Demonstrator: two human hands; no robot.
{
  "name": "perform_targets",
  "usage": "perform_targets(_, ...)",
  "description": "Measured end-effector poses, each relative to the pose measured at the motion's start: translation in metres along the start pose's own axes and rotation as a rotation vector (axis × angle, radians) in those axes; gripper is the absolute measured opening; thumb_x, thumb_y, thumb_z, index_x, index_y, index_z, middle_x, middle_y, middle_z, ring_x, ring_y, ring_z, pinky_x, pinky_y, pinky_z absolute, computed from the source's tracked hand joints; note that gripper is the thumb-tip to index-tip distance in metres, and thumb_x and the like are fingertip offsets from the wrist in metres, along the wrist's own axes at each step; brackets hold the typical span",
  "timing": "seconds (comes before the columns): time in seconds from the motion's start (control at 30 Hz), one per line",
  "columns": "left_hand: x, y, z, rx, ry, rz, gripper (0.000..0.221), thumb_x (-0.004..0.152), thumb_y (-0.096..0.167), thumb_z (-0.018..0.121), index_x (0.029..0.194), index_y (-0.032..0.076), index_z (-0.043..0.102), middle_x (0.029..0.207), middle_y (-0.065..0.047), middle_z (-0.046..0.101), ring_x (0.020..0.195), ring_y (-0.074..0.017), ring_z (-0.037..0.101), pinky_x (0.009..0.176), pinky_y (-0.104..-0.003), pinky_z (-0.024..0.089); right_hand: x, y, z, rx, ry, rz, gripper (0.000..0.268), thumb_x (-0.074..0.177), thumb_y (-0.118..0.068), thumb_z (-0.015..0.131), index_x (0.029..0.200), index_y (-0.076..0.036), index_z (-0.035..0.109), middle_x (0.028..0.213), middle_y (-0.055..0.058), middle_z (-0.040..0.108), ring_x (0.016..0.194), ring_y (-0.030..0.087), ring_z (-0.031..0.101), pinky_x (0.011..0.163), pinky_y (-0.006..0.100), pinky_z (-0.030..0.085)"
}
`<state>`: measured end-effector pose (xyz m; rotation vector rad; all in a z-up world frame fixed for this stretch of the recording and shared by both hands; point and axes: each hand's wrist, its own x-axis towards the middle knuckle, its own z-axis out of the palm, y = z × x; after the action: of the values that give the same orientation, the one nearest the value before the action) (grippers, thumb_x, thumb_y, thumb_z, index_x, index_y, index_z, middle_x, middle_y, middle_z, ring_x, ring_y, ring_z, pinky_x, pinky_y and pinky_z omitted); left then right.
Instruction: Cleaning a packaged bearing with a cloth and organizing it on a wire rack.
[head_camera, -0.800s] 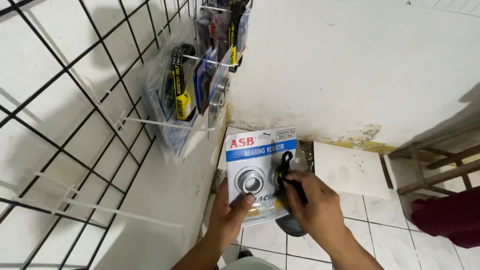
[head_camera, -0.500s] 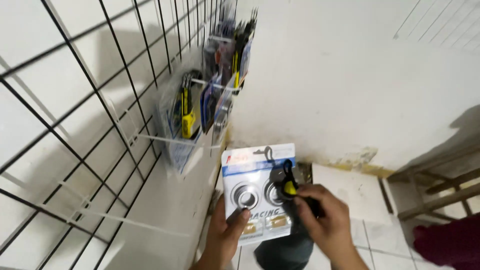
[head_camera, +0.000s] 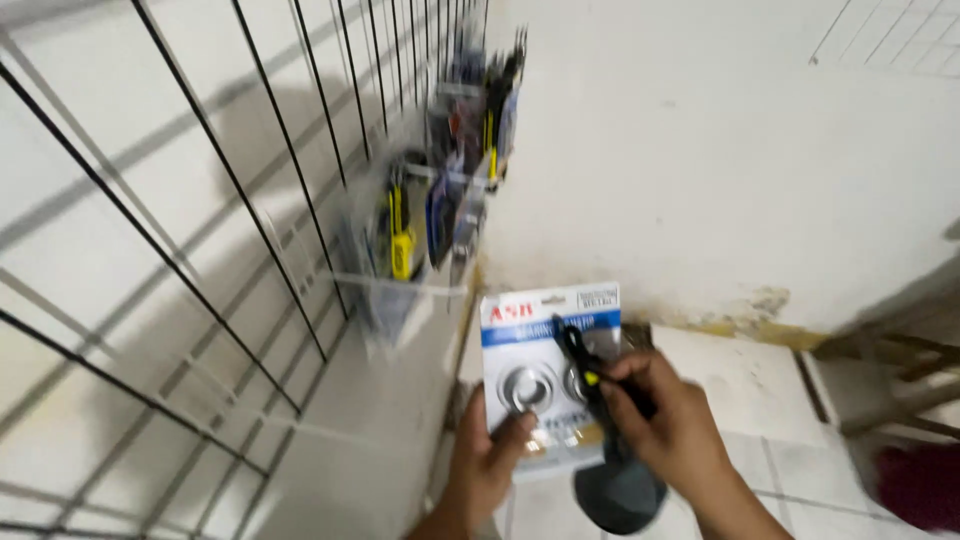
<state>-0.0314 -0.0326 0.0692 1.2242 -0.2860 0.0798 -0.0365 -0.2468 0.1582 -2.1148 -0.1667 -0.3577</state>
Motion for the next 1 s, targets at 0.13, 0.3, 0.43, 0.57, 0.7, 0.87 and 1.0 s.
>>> perform_targets(0.13,-0.005,-0.008,-0.009,-0.131,-0.020,-0.072,0.046,0.094,0.009,0.063,0.137,-0.001,0.049,0.113,-0.014,0.068,0.093,-0.0175,0.065,0.079,-0.030,0.055,-0.006,0.019,0.010,0.453,-0.039,0.038,0.025,0.088,0.013,0.066,0.107,-0.003,0.062,0.089,0.005,0.067,0.072,0.010,0.057,0.066,0.022,0.043)
perform_targets(0.3,-0.007,-0.004,-0.004,-0.157,-0.074,0.026,0.047,0.099,0.000,0.057,0.143,-0.002,0.042,0.120,-0.012,0.061,0.100,-0.0136,0.058,0.087,-0.027,0.050,-0.009,-0.028,0.033,0.011,-0.027,-0.459,0.014,0.076,0.001,0.078,0.087,-0.005,0.073,0.102,0.010,0.076,0.083,0.017,0.073,0.065,0.024,0.057)
perform_targets(0.43,-0.007,-0.002,-0.004,-0.109,-0.060,0.113,0.021,0.100,0.002,0.059,0.120,0.001,0.052,0.114,-0.009,0.056,0.106,-0.0176,0.057,0.100,-0.033,0.050,-0.010,-0.047,0.046,-0.268,-0.102,-0.650,0.025,0.085,-0.004,0.074,0.109,-0.005,0.067,0.109,0.005,0.075,0.081,0.020,0.068,0.072,0.031,0.055)
perform_targets(0.57,-0.011,0.002,-0.011,0.206,0.002,0.135,0.031,0.098,0.008,0.059,0.127,0.002,0.050,0.106,-0.010,0.066,0.091,-0.0166,0.063,0.084,-0.030,0.054,-0.017,-0.051,0.053,-0.350,-0.143,-0.656,0.043,0.084,0.003,0.071,0.124,0.002,0.056,0.111,0.011,0.073,0.082,0.022,0.070,0.070,0.033,0.057)
perform_targets(0.7,-0.012,-0.002,-0.018,0.326,0.001,0.192,0.026,0.098,0.016,0.061,0.118,0.004,0.050,0.095,-0.009,0.067,0.079,-0.0164,0.062,0.074,-0.031,0.053,-0.018,-0.053,0.053,-0.314,-0.222,-0.573,0.040,0.085,0.009,0.062,0.123,0.004,0.052,0.118,0.014,0.070,0.097,0.026,0.074,0.075,0.034,0.059)
perform_targets(0.87,-0.015,-0.021,-0.022,0.358,0.003,0.210,0.038,0.094,0.009,0.066,0.127,0.000,0.050,0.108,-0.012,0.067,0.089,-0.0199,0.066,0.081,-0.032,0.055,-0.009,-0.046,0.047,-0.204,-0.279,-0.387,0.036,0.087,0.010,0.059,0.120,0.001,0.048,0.109,0.013,0.074,0.086,0.022,0.080,0.064,0.029,0.064)
perform_targets(1.0,-0.012,0.005,-0.017,0.182,-0.017,-0.022,0.044,0.095,0.019,0.059,0.134,0.002,0.048,0.106,-0.010,0.066,0.087,-0.0167,0.062,0.077,-0.031,0.053,-0.011,-0.034,0.038,0.260,-0.271,-0.130,0.035,0.090,0.013,0.051,0.120,-0.005,0.047,0.097,0.010,0.076,0.075,0.015,0.072,0.060,0.024,0.055)
